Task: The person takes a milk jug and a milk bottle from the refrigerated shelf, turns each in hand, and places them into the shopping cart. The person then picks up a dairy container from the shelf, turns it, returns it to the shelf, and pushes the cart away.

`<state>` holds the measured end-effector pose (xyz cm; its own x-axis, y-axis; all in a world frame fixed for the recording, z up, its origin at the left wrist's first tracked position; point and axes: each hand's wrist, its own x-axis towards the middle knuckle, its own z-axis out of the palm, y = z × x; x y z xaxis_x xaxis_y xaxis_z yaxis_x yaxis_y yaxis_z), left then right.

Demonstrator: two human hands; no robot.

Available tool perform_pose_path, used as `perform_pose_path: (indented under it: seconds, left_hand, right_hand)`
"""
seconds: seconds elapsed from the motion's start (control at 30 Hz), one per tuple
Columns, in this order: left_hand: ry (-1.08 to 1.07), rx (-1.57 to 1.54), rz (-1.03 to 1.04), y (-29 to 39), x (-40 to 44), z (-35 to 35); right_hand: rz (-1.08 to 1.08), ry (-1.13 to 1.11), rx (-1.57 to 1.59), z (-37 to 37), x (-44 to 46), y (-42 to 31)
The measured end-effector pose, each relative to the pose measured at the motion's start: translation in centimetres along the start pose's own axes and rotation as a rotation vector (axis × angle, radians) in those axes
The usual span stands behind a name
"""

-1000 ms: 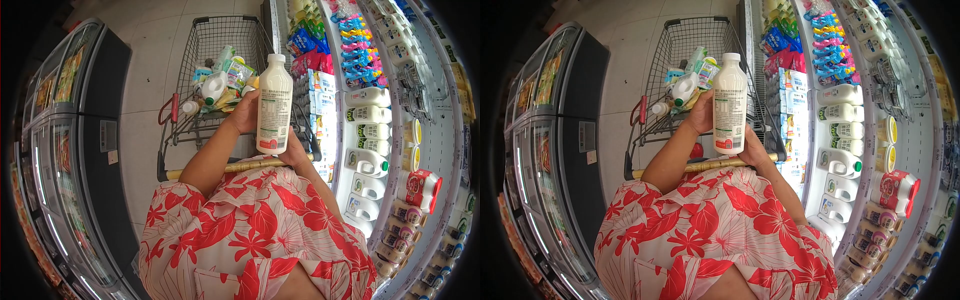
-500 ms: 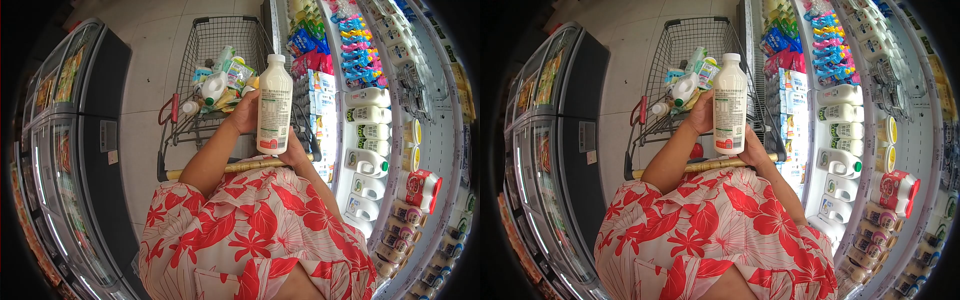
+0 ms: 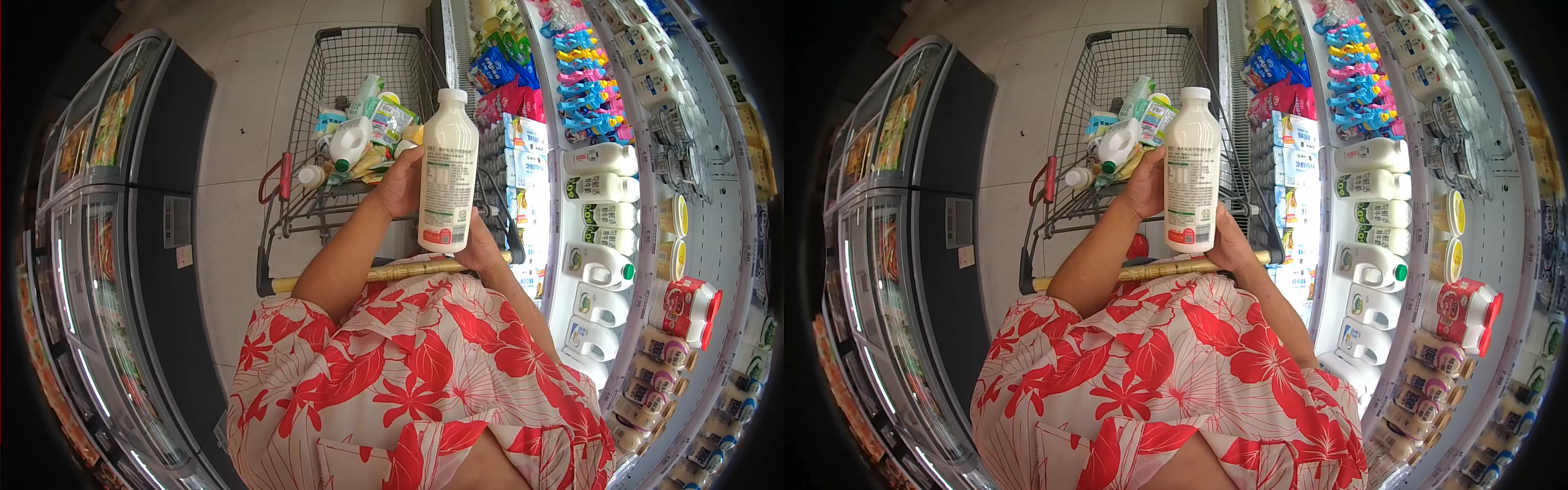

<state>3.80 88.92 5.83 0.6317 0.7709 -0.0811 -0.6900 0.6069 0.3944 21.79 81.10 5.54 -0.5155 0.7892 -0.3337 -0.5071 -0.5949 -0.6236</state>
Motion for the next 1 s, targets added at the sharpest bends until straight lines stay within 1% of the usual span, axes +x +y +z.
perform_pose_path:
  seconds: [0.53,1.0]
  left_hand:
    - [-0.005,-0.003,-0.007,0.1,-0.1,0.2]
    - [-0.011,0.002,-0.008,0.1,-0.1,-0.2]
  right_hand:
    - [-0.031,-0.044,-0.022,0.8,0.1,-0.3]
    - [-0.008,-0.011,-0.005,0.5,0.0,-0.2]
